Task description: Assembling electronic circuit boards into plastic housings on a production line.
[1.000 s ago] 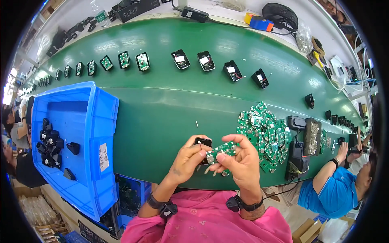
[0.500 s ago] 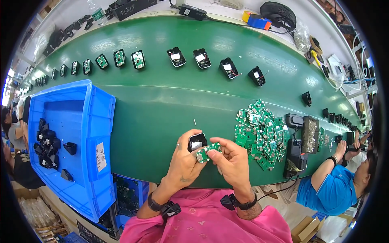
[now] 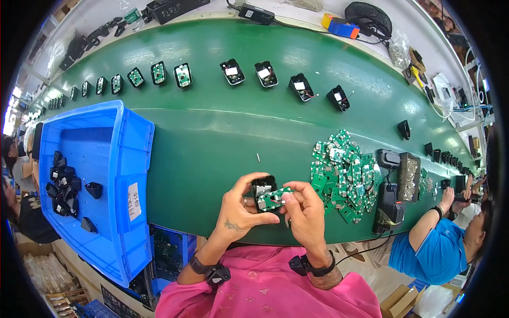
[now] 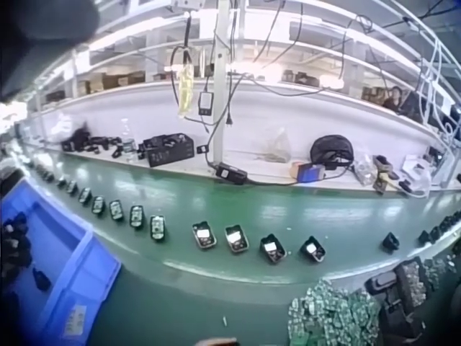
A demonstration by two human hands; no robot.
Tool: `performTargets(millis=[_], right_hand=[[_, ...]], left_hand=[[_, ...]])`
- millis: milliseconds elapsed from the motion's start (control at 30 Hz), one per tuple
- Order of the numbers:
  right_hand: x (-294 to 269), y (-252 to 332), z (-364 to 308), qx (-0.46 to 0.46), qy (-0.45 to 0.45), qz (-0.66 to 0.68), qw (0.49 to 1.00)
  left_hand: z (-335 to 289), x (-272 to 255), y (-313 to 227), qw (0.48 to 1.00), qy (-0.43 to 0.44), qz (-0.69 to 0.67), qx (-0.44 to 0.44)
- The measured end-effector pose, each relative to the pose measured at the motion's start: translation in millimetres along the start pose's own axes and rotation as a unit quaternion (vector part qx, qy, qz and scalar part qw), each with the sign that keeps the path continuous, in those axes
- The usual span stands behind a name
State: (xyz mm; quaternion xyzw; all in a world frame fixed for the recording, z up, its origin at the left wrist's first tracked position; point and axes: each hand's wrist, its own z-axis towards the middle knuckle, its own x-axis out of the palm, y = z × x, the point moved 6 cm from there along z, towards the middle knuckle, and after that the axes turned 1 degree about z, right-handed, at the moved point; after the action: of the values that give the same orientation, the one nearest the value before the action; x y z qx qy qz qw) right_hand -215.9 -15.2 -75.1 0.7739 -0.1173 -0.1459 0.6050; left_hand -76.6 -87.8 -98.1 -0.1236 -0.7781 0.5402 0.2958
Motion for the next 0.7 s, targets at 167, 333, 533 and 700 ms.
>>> performTargets(millis=[167, 333, 533, 700], right_hand=[[3, -4, 0, -0.007, 0.01, 0.02, 1.0], [0, -6, 1, -0.062, -0.017, -0.056, 0.996], [-6, 24, -11, -0.186, -0.053, -0.102, 0.976], [6, 14, -6, -0.117, 0.009, -0.012, 0.993]], left_hand=[[-2, 5, 4, 0.996, 0.019, -0.059, -0.06], [-3, 12, -2, 0.997, 0.042, -0.047, -0.039], [-1, 6, -1, 0.998, 0.007, -0.027, -0.06], [-3, 14, 1, 0.998, 0.024, 0.027, -0.059]])
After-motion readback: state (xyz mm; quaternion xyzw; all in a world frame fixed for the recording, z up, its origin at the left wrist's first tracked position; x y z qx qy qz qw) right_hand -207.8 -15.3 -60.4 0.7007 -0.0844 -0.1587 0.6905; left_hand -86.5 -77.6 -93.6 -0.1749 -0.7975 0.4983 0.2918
